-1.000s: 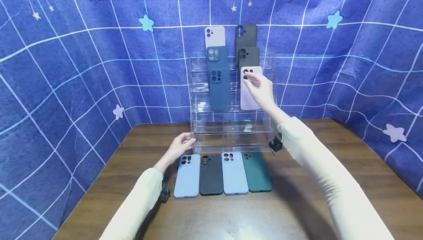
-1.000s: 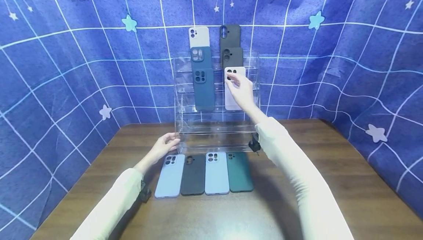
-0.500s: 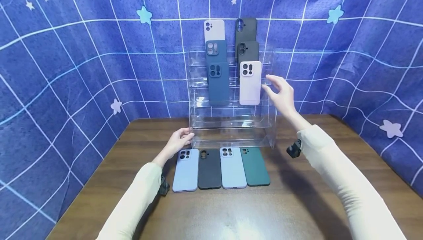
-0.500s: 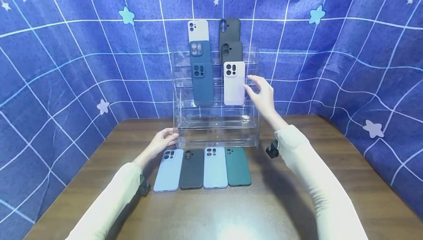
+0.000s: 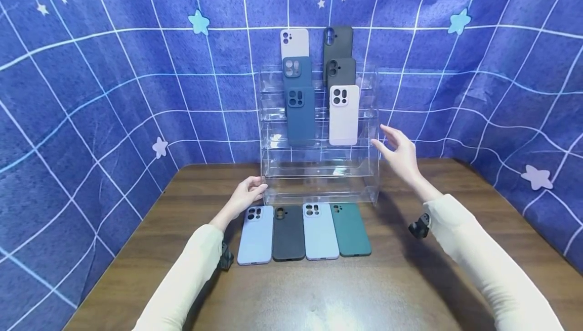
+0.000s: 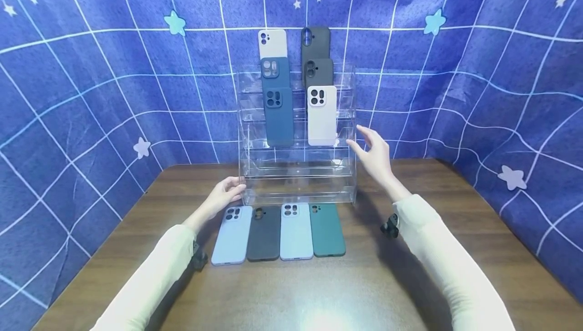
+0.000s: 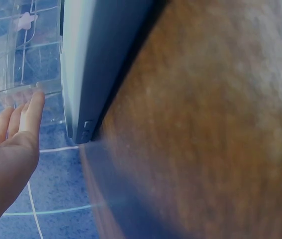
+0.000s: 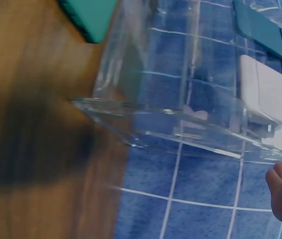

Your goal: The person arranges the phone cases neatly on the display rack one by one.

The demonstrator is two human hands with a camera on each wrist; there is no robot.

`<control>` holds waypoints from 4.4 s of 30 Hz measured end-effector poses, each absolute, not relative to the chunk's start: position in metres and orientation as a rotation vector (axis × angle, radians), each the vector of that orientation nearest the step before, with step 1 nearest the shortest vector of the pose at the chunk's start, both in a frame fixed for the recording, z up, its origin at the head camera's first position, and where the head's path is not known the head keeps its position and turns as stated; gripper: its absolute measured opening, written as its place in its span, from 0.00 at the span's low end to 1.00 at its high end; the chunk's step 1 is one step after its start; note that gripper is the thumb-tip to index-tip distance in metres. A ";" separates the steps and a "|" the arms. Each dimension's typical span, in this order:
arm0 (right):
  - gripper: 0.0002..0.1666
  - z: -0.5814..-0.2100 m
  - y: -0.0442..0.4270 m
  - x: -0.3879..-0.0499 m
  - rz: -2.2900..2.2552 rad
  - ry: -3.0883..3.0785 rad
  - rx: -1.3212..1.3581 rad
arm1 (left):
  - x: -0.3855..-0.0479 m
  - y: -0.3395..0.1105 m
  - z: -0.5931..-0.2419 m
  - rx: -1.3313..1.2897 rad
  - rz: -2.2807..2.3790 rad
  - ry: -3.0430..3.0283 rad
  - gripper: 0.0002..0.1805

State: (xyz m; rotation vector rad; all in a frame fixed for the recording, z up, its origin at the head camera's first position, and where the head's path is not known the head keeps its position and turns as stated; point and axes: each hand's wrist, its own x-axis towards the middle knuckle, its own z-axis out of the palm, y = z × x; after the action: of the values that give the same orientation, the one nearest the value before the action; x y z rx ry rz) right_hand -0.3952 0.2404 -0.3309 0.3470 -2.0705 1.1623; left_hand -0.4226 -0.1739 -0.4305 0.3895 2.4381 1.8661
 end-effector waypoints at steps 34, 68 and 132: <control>0.40 -0.413 0.257 -0.384 1.452 -2.396 0.381 | -0.400 -0.187 -0.430 0.525 1.499 2.804 0.24; 0.40 -0.417 0.259 -0.396 1.698 -2.392 0.494 | -0.383 -0.231 -0.431 0.493 0.984 2.962 0.15; 0.42 -0.422 0.262 -0.391 1.595 -2.438 0.439 | -0.405 -0.158 -0.341 0.480 2.043 2.635 0.20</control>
State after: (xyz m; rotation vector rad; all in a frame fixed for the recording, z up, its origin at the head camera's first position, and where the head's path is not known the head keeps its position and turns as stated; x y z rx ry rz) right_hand -0.3910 0.2620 -0.4218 0.4393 -2.4379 1.5946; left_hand -0.4053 -0.1576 -0.3415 0.4795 2.6352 2.0426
